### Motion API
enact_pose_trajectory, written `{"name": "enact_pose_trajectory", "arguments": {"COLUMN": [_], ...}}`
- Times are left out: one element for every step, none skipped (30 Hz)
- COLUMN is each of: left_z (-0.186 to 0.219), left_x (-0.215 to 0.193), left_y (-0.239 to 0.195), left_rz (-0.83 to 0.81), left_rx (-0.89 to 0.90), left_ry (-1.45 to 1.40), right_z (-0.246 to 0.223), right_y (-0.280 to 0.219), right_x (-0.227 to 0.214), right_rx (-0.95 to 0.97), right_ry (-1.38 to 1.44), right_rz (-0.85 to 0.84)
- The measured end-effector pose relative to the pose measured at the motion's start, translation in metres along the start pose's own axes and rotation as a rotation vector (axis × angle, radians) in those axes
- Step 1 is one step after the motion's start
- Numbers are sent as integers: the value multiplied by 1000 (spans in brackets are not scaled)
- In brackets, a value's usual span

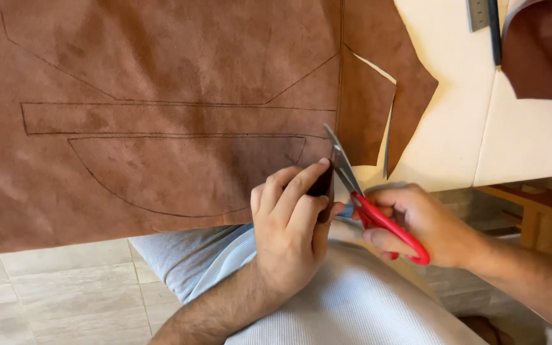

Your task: Tracing patterns onto a piece of leather using a ruler and pen, then cutting the leather with scissors.

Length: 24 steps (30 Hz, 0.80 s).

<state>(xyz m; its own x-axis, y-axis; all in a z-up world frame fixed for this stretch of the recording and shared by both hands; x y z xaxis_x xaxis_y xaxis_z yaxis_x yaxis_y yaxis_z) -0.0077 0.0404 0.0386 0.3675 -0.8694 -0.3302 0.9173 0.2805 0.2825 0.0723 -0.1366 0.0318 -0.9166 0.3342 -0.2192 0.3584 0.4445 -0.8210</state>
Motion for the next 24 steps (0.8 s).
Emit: {"name": "enact_pose_trajectory", "arguments": {"left_z": [-1,0,-1,-2,-2,-1,-1,0,1,0,-1,-2,-2,-1,-1,-2,-3,-3,-4,-5,-6,-6,-5,-4], "left_x": [-1,-2,-2,-3,-3,-4,-4,-5,-7,-7,-8,-8,-9,-10,-11,-11,-12,-12,-12,-12,-12,-13,-13,-14], "left_y": [0,1,2,3,3,3,5,7,9,9,9,9,9,9,11,11,10,9,9,8,8,9,10,11], "left_rz": [-6,-13,-13,-13,-13,-13,-14,1,19,19,10,0,-3,-10,-18,-22,-30,-39,-45,-35,-23,-28,-36,-43], "left_rx": [-3,18,45,50,65,81,84,109,131,131,139,147,147,153,161,165,160,155,156,157,157,156,165,173], "left_ry": [-4,-2,3,0,-14,-28,-35,-61,-83,-87,-108,-129,-133,-144,-156,-161,-167,-174,-176,-167,-157,-158,-137,-117], "right_z": [5,10,15,14,12,10,6,0,-6,-8,-10,-13,-16,-20,-23,-22,-20,-18,-19,-20,-20,-22,-23,-25], "right_y": [-1,-3,-2,0,0,1,1,2,3,3,3,2,2,2,1,1,1,0,0,-1,-1,-1,-2,-2], "right_x": [10,19,27,34,40,47,52,56,60,62,62,62,64,64,64,64,65,66,64,63,61,59,58,56], "right_rx": [6,33,53,51,22,-6,-3,-40,-77,-74,-111,-148,-145,-166,-188,-187,-167,-148,-145,-128,-111,-109,-119,-129], "right_ry": [5,144,278,277,324,371,370,413,454,453,399,345,346,350,354,356,321,286,291,232,172,177,124,71], "right_rz": [1,27,59,64,114,164,172,211,245,248,303,357,360,377,397,404,415,426,430,434,436,437,439,442]}}
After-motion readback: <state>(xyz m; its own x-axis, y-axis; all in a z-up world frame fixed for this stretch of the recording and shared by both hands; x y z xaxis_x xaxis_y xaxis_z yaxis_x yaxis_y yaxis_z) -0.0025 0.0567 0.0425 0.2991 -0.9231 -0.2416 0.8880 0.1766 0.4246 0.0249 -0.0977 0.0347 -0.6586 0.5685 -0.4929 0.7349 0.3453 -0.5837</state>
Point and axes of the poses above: each hand's wrist, its own y-axis towards the middle knuckle, its own x-axis out of the palm, z = x × y, the point moved 4 cm from there along y, towards the middle knuckle, and after that the axes turned 13 degrees about -y, right-handed, at the moved point
